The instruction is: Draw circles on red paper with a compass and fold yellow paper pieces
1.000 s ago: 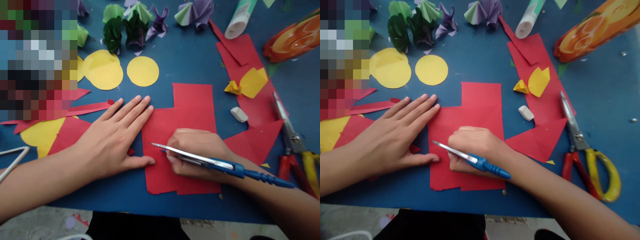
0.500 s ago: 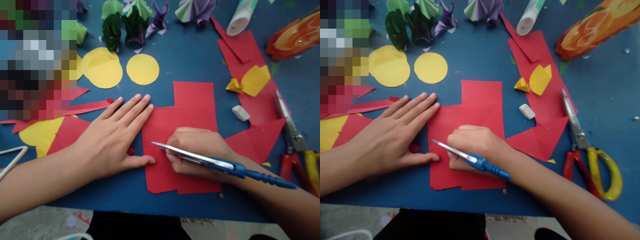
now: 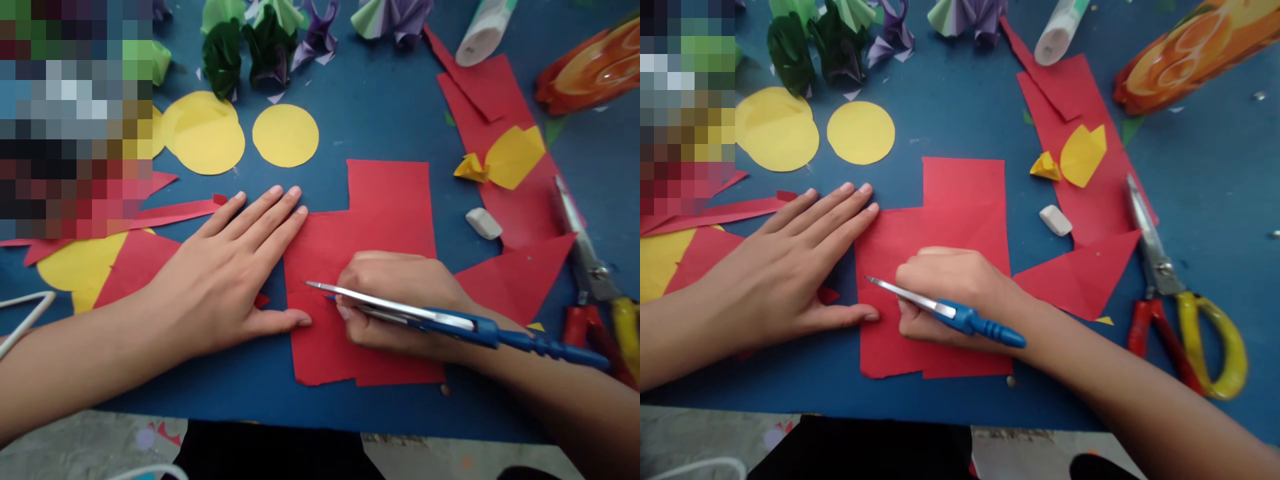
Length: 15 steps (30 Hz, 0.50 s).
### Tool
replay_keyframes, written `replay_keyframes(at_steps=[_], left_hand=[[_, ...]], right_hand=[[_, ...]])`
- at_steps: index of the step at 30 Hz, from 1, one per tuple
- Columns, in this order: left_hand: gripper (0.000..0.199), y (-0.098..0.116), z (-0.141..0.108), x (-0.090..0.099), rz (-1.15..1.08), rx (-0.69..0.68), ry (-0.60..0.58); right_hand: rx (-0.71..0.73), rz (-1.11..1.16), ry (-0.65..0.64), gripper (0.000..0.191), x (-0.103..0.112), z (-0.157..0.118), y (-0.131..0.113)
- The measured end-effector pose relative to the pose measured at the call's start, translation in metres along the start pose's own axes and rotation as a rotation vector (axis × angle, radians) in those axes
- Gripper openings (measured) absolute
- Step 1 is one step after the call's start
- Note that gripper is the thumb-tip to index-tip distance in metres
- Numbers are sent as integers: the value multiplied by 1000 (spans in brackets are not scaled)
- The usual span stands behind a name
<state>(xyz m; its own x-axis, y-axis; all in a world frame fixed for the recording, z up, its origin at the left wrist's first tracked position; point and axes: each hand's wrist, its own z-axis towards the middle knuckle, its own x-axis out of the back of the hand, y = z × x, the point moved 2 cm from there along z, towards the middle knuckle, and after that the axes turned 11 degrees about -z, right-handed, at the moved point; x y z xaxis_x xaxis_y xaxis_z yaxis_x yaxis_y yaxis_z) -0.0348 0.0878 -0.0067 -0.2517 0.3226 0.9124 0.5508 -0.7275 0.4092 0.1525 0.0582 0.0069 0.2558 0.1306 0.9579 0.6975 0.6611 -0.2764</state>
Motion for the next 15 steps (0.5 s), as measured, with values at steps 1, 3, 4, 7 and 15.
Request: replay_keyframes(at_steps=[1, 3, 4, 7, 15], left_hand=[[89, 0, 0, 0, 7, -1, -1], [89, 0, 0, 0, 17, 0, -3], [89, 1, 0, 0, 20, 1, -2], [89, 1, 0, 0, 16, 5, 2], [88, 0, 0, 0, -12, 5, 11]], right_hand=[[1, -4, 4, 21, 1, 0, 0], [5, -11, 4, 21, 1, 1, -1], [5, -14, 5, 21, 2, 1, -1], [4, 9, 12, 21, 1, -1, 1], [-16, 70, 70, 16, -5, -5, 9]])
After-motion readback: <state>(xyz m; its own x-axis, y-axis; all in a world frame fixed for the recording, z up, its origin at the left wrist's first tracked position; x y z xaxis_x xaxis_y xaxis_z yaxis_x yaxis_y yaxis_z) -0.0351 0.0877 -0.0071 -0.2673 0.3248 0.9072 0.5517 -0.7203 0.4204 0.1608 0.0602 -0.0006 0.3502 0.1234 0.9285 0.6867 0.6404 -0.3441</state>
